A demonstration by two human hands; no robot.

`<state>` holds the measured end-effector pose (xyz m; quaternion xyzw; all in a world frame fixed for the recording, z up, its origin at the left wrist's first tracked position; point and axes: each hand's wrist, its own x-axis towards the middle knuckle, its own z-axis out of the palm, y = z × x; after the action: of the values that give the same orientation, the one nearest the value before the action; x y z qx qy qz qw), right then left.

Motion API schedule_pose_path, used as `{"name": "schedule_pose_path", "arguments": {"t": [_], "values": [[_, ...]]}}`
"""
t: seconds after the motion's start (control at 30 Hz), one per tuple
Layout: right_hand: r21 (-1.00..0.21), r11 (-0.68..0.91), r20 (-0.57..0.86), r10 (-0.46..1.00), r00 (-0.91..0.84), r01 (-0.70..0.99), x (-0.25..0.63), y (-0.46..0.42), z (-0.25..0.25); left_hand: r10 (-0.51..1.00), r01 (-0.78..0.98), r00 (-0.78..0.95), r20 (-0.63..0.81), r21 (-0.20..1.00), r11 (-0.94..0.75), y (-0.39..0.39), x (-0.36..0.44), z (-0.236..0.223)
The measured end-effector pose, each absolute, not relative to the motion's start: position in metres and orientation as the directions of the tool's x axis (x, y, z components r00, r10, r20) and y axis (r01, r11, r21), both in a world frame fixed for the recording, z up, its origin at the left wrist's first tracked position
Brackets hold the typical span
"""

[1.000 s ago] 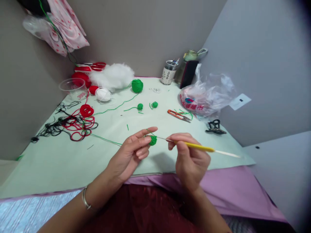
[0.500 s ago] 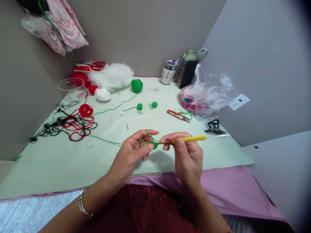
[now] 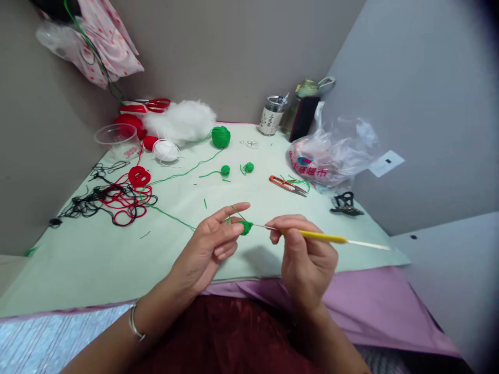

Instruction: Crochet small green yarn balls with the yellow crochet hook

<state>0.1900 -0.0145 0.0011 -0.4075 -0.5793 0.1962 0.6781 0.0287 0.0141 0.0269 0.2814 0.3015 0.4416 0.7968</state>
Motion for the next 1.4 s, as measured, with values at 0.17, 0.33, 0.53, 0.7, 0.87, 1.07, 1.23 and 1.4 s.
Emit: {"name": "schedule_pose_path", "arguments": {"t": [0.17, 0.33, 0.53, 0.7, 0.87, 1.07, 1.23, 1.4], "values": [[-0.796, 0.575, 0.603, 0.779, 0.171, 0.189, 0.186, -0.011, 0.002, 0.914, -0.455, 0.365, -0.178, 0.822, 0.342, 0.009, 0.034, 0.027], [-0.556, 0.643, 0.782, 0.62, 0.068, 0.526, 0.184, -0.017, -0.01, 0.924, -0.474, 0.342, -0.172, 0.817, 0.328, 0.007, 0.036, 0.022], [-0.72, 0.597, 0.686, 0.69, 0.232, 0.354, 0.19, -0.016, -0.002, 0.858, -0.57, 0.448, -0.251, 0.659, 0.49, 0.016, 0.032, 0.023], [-0.85, 0.512, 0.526, 0.821, 0.224, 0.121, 0.189, -0.01, 0.004, 0.907, -0.498, 0.382, -0.178, 0.787, 0.364, 0.012, 0.034, 0.022], [-0.887, 0.461, 0.456, 0.867, 0.203, 0.023, 0.192, -0.008, -0.001, 0.924, -0.4, 0.359, -0.133, 0.873, 0.281, 0.01, 0.031, 0.019], [-0.912, 0.407, 0.392, 0.903, 0.175, -0.058, 0.197, -0.007, 0.003, 0.933, -0.346, 0.341, -0.119, 0.907, 0.242, 0.011, 0.026, 0.018], [-0.86, 0.489, 0.504, 0.858, 0.096, 0.148, 0.197, -0.016, 0.008, 0.953, -0.27, 0.293, -0.072, 0.95, 0.154, 0.01, 0.024, 0.015], [-0.711, 0.631, 0.665, 0.746, 0.006, 0.312, 0.195, -0.024, 0.007, 0.975, -0.218, 0.218, -0.036, 0.972, 0.085, 0.008, 0.025, 0.015]]}}
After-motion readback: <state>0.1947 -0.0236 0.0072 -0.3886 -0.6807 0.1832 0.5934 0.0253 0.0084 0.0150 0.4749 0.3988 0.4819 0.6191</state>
